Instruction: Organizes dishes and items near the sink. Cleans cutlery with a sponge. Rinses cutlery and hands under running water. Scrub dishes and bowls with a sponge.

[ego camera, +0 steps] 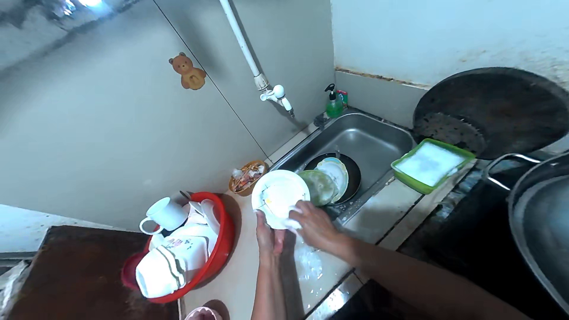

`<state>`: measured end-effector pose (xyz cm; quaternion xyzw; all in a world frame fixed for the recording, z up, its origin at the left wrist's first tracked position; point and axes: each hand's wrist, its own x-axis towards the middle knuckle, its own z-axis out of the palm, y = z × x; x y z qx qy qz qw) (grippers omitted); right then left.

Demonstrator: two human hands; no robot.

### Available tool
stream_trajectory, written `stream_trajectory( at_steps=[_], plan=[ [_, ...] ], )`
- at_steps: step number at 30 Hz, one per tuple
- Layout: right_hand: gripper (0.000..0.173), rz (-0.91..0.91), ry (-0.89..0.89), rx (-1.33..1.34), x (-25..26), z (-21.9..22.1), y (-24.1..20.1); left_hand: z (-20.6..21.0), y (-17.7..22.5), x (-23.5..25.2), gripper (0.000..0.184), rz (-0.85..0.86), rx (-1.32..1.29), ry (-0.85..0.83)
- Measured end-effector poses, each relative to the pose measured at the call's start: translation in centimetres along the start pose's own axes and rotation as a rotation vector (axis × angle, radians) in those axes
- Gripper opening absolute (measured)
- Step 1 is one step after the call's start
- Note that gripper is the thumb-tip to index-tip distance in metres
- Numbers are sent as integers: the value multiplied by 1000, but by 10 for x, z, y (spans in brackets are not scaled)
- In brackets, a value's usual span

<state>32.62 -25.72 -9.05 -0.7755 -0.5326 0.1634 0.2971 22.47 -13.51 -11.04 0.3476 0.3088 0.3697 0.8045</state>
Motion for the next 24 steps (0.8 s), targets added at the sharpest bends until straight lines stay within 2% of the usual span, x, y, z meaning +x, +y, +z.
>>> stream_trajectory(
  at_steps=[3, 4, 6, 8, 9, 11, 13, 15, 17, 19, 20, 22, 23, 24],
  plan=[
    [35, 138, 158, -103, 23, -15, 47, 3, -6, -13, 53, -126, 201, 47],
    [36, 163, 211, -112, 34, -18, 53, 8, -11, -19, 55, -182, 253, 27],
    [35, 105, 251, -79, 46, -14, 41, 19, -21, -22, 58, -248, 278, -53],
    [41, -27, 137, -31, 38, -6, 14, 21, -18, -12, 55, -192, 294, -62],
    [50, -97, 69, -25, 28, -2, 6, 19, -11, -3, 52, -136, 323, -19],
    [63, -174, -35, -90, 9, 1, 9, 6, 18, 11, 54, -152, 352, -15],
    [56, -163, -68, -159, 3, -6, 22, -4, 42, 19, 47, -193, 429, 42],
    [47, -213, -28, -183, 8, -20, 31, -9, 51, 22, 39, -266, 452, 63],
    [48, -291, -22, -126, 22, -44, 35, -6, 48, 20, 43, -307, 419, 59],
    [49, -323, -57, -46, 40, -68, 39, -4, 38, 16, 52, -281, 461, 118],
    [49, -308, -79, 3, 47, -80, 40, -6, 31, 14, 62, -244, 500, 131],
    [50, -249, -99, 116, 60, -99, 46, -13, 15, 11, 75, -94, 554, 75],
    [49, -215, -79, 175, 66, -106, 52, -16, 7, 10, 70, -4, 566, 26],
    [47, -184, -37, 223, 73, -110, 59, -18, 0, 7, 57, 75, 559, -5]
  ],
)
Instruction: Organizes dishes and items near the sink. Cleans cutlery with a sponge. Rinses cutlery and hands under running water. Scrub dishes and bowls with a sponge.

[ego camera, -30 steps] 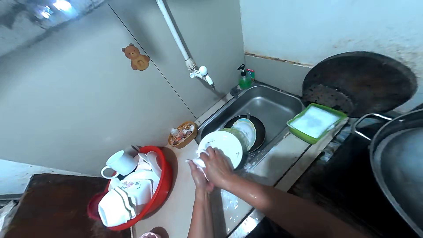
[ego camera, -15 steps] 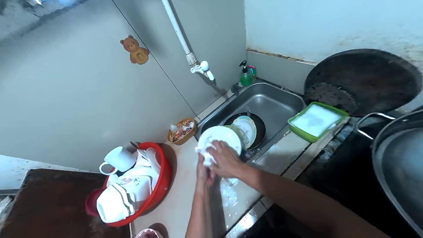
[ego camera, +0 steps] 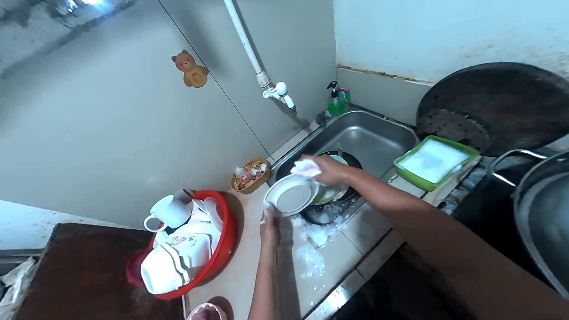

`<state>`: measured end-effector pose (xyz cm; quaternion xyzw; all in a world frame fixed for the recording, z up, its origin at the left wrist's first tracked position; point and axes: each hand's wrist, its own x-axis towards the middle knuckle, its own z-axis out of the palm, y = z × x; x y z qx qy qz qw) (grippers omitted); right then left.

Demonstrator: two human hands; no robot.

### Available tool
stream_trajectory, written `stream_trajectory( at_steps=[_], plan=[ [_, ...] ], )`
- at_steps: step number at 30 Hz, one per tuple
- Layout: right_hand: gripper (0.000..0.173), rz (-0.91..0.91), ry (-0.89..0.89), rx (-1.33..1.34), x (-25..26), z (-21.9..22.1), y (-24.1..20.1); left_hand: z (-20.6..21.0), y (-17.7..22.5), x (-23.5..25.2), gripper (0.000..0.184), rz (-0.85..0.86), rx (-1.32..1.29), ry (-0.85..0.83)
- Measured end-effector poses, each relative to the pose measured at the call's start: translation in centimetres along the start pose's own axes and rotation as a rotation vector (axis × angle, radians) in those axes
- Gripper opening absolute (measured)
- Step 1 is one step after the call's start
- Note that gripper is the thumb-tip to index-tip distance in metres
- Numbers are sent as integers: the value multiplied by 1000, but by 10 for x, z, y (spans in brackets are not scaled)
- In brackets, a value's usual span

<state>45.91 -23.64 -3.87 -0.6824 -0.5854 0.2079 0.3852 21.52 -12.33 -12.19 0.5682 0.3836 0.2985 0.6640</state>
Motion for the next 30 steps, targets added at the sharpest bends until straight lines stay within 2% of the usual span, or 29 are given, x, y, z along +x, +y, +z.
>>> stream_trajectory(
  at_steps=[1, 2, 5, 7, 9, 11, 13, 15, 19, 23, 24, 27, 28, 30],
  plan=[
    [46, 27, 71, 26, 5, -2, 5, 5, -2, -5, 42, 41, -18, -14],
    [47, 59, 159, 25, 9, 2, 9, 11, 0, -12, 35, 48, -33, -33],
    [57, 126, 346, -98, 13, 35, 10, 24, 6, -21, 37, 26, -66, -111],
    [49, 72, 307, -209, 5, 62, -2, 26, 7, -18, 37, -20, -30, -148],
    [48, -67, 154, -294, -3, 87, -20, 30, 5, -17, 35, -79, 24, -187],
    [45, -133, 92, -289, -4, 94, -23, 31, -1, -23, 37, -75, 18, -199],
    [47, 8, 142, -218, 6, 73, -9, 34, 0, -34, 47, -57, -23, -226],
    [46, 84, 179, -231, 11, 65, -1, 33, 3, -42, 45, -67, -53, -218],
    [46, -125, 30, -256, -1, 89, -29, 28, 4, -32, 33, -98, -59, -229],
    [44, 117, 125, -246, 18, 60, -2, 26, 9, -46, 44, -88, -26, -250],
    [45, 113, 122, -274, 16, 63, -5, 24, 9, -44, 43, -92, -21, -255],
    [46, -90, 5, -301, 0, 85, -34, 21, 4, -33, 36, -117, -16, -254],
    [46, -100, -1, -264, -2, 88, -36, 19, 4, -34, 36, -107, 1, -244],
    [48, 65, 81, -160, 5, 76, -18, 17, 3, -40, 41, -57, 27, -232]
  ],
)
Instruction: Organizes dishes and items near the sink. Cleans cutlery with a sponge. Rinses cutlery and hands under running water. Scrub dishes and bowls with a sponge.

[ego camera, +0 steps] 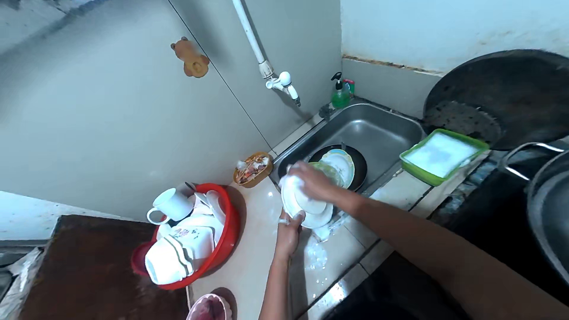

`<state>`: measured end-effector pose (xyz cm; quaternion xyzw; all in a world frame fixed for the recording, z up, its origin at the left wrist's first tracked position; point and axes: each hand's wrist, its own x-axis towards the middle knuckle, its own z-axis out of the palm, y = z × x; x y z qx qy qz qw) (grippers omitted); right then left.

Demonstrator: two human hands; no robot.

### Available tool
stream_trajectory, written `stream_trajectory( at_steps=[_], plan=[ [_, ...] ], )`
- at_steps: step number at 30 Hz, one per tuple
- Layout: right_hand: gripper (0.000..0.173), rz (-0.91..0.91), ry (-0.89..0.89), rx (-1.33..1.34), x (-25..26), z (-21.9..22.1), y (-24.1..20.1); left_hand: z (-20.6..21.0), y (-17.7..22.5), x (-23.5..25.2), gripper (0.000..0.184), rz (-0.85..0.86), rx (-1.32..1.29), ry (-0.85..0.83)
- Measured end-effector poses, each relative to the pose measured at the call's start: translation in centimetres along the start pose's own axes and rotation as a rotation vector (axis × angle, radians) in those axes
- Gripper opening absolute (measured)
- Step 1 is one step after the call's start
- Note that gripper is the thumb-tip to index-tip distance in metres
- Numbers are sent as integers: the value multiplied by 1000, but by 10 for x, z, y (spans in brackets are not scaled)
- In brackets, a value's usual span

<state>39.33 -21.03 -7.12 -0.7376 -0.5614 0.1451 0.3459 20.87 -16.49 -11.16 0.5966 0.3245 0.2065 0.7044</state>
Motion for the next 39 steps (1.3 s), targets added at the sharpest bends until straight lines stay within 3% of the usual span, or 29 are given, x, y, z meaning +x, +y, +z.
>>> stream_trajectory(
  at_steps=[3, 7, 12, 14, 17, 18, 22, 27, 31, 36, 39],
  plan=[
    [49, 133, 75, -41, 12, -9, 16, -2, 2, -4, 43, 39, -5, -8],
    [55, -104, -123, -102, -8, 0, -33, -7, -3, 5, 35, 23, 18, -55],
    [49, 241, -75, -25, 22, -36, 11, -4, -7, -10, 48, 132, -21, 14],
    [45, 100, -99, -146, 18, -34, 3, -5, -3, -9, 38, 74, -56, -42],
    [36, -295, -162, -278, -2, -4, -28, -3, 6, -5, 31, -19, -12, -58],
    [39, -316, -157, -245, -5, 1, -30, -2, 5, -5, 32, -13, -7, -26],
    [57, 49, -16, -34, 10, -8, 1, 4, 2, -14, 43, 40, -65, 76],
    [58, -182, -108, -53, -8, 10, -29, -4, -7, -1, 34, 26, -6, 51],
    [59, 135, 4, -36, 11, -8, 13, 0, 3, -12, 45, 41, -55, 76],
    [49, -158, -47, -64, -9, 13, -29, -6, -8, 3, 32, -3, -15, -13],
    [54, 140, 30, 91, 3, -3, -3, -5, 5, -3, 39, 54, -120, 47]
  ],
)
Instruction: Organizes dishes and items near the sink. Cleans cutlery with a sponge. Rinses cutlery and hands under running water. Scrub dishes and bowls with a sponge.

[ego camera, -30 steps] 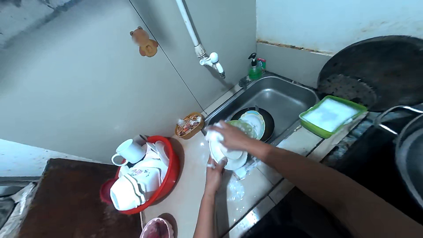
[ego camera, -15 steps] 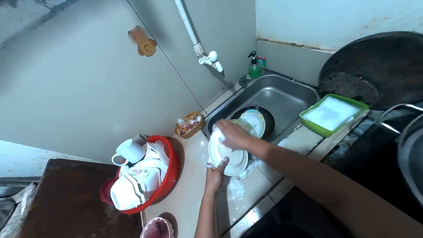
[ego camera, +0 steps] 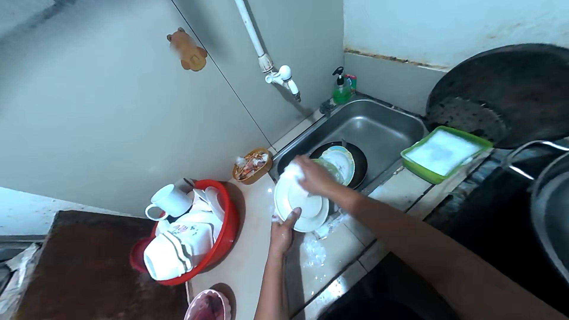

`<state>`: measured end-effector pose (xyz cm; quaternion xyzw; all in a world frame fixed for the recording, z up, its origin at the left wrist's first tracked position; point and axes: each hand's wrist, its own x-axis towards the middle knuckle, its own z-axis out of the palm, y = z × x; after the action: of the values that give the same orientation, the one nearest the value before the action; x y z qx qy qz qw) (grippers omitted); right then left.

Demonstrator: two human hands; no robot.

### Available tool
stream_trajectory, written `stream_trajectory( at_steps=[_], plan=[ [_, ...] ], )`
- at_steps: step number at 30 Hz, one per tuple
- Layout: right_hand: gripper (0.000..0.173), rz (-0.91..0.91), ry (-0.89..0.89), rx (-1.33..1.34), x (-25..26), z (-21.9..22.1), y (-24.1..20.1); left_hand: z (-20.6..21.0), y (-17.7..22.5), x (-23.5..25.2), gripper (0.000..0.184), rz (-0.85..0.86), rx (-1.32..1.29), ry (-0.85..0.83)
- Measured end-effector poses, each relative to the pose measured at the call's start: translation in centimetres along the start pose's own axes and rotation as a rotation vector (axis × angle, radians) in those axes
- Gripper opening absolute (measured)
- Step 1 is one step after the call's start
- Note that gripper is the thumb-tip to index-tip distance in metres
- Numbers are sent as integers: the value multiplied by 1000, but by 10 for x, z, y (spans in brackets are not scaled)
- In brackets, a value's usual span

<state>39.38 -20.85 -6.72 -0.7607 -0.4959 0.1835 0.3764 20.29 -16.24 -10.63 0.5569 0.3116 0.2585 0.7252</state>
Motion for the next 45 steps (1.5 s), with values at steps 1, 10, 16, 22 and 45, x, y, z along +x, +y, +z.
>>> stream_trajectory(
  at_steps=[1, 10, 16, 22, 45],
  plan=[
    [56, 108, 48, 35, 3, -3, 13, 0, 6, -2, 41, 35, -56, 35],
    [48, 7, 3, -22, -61, 52, -28, 17, -6, 18, 53, -92, -317, 184],
    [59, 182, 163, -98, -10, 19, 4, 17, 3, 1, 55, -62, -373, 123],
    [54, 59, 30, -42, -27, 44, -9, 11, -3, 2, 52, -97, -367, 106],
    [47, -81, 66, -191, -46, 45, 34, -18, 18, 11, 51, 79, -418, 117]
  ],
)
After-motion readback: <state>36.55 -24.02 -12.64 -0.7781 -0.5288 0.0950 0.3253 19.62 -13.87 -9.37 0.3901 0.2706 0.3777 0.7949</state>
